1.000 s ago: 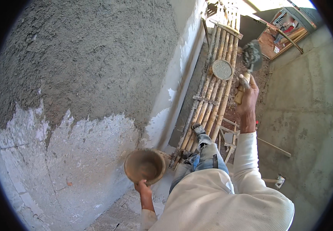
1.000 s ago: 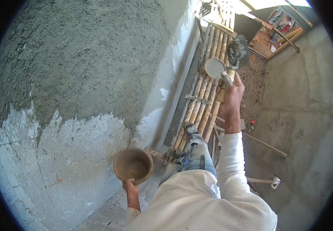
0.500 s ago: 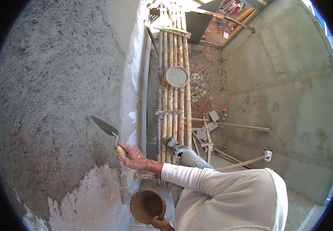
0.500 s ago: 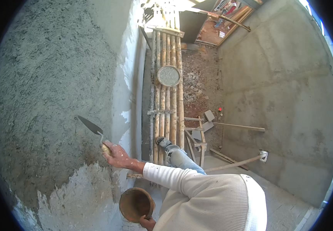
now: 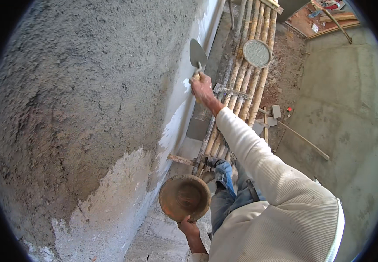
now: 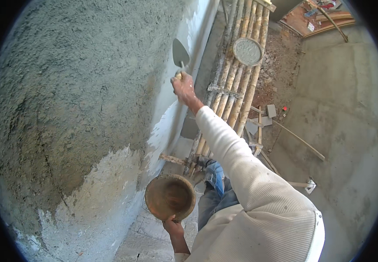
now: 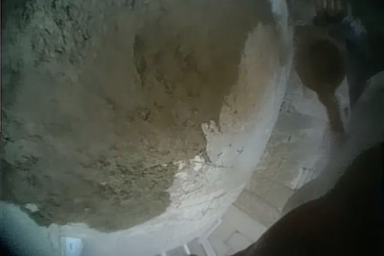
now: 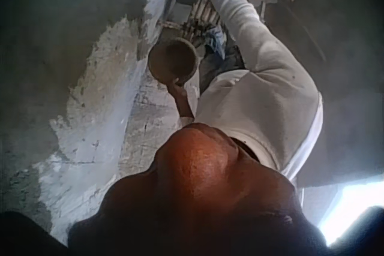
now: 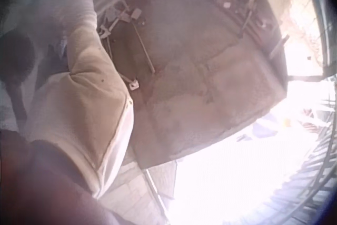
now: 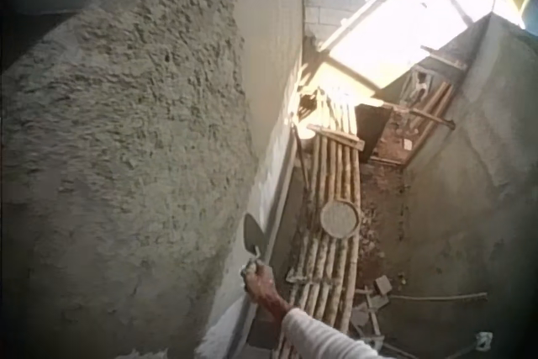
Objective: The person scoops cement mortar from a bucket into a handheld container and applies the mortar onto a wall using a trowel.
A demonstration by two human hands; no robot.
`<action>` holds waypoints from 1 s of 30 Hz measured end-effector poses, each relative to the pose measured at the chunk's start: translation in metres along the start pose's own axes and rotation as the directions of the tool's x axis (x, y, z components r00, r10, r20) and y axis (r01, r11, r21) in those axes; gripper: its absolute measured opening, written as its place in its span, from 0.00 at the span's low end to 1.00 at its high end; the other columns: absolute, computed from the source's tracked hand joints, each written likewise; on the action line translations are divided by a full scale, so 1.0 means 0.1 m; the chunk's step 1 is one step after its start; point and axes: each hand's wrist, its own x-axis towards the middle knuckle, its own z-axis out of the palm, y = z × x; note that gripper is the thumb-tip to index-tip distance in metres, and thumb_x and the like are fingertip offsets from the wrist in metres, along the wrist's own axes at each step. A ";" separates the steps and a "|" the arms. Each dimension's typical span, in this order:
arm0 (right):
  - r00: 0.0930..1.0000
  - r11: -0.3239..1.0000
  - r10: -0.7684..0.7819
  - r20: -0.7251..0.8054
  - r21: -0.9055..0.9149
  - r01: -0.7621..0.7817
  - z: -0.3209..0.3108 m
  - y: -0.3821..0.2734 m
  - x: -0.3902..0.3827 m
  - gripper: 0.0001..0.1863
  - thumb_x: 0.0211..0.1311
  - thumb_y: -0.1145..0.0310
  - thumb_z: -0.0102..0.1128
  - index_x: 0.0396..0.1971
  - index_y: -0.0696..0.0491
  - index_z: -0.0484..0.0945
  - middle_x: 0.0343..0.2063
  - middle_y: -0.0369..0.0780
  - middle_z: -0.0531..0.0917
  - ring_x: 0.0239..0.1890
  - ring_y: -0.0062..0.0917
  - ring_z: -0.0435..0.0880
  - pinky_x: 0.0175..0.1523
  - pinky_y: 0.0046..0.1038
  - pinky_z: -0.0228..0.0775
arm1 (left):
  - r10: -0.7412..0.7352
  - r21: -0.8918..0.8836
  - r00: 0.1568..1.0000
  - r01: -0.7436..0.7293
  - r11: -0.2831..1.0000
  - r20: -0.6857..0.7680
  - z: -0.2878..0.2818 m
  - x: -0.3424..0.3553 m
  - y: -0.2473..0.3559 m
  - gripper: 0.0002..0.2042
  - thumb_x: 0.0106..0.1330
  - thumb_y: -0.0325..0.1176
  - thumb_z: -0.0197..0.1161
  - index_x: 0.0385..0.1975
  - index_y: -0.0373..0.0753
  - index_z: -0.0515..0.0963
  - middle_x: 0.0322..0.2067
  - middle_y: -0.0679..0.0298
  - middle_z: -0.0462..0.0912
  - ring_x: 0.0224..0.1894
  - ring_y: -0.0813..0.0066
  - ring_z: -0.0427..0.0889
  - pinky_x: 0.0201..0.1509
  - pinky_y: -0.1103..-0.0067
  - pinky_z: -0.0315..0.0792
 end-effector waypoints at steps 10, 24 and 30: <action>0.992 0.978 -0.122 0.019 0.173 0.117 0.90 0.02 0.85 0.05 0.76 0.72 0.63 0.43 0.58 0.79 0.26 0.36 0.80 0.24 0.22 0.79 0.27 0.30 0.74 | 0.017 0.009 0.982 -0.016 1.000 -0.188 -0.26 -0.24 -0.19 0.37 0.55 0.21 0.65 0.71 0.42 0.75 0.63 0.57 0.82 0.60 0.51 0.86 0.60 0.55 0.86; 0.960 0.986 -0.151 0.238 0.106 0.129 1.45 0.26 -2.11 0.07 0.73 0.76 0.64 0.47 0.58 0.80 0.28 0.35 0.82 0.30 0.17 0.80 0.34 0.27 0.74 | 0.063 0.023 0.998 -0.063 0.998 0.017 -0.42 0.06 0.07 0.39 0.56 0.22 0.66 0.74 0.42 0.72 0.67 0.54 0.77 0.69 0.50 0.80 0.68 0.52 0.82; 0.642 0.725 0.071 0.763 0.403 -0.559 0.83 0.23 -2.98 0.04 0.74 0.74 0.60 0.45 0.53 0.80 0.24 0.34 0.80 0.22 0.19 0.79 0.25 0.26 0.75 | 0.113 0.083 0.993 -0.115 0.990 0.032 -0.67 0.43 0.25 0.32 0.57 0.20 0.67 0.67 0.41 0.77 0.61 0.57 0.83 0.59 0.55 0.86 0.59 0.56 0.87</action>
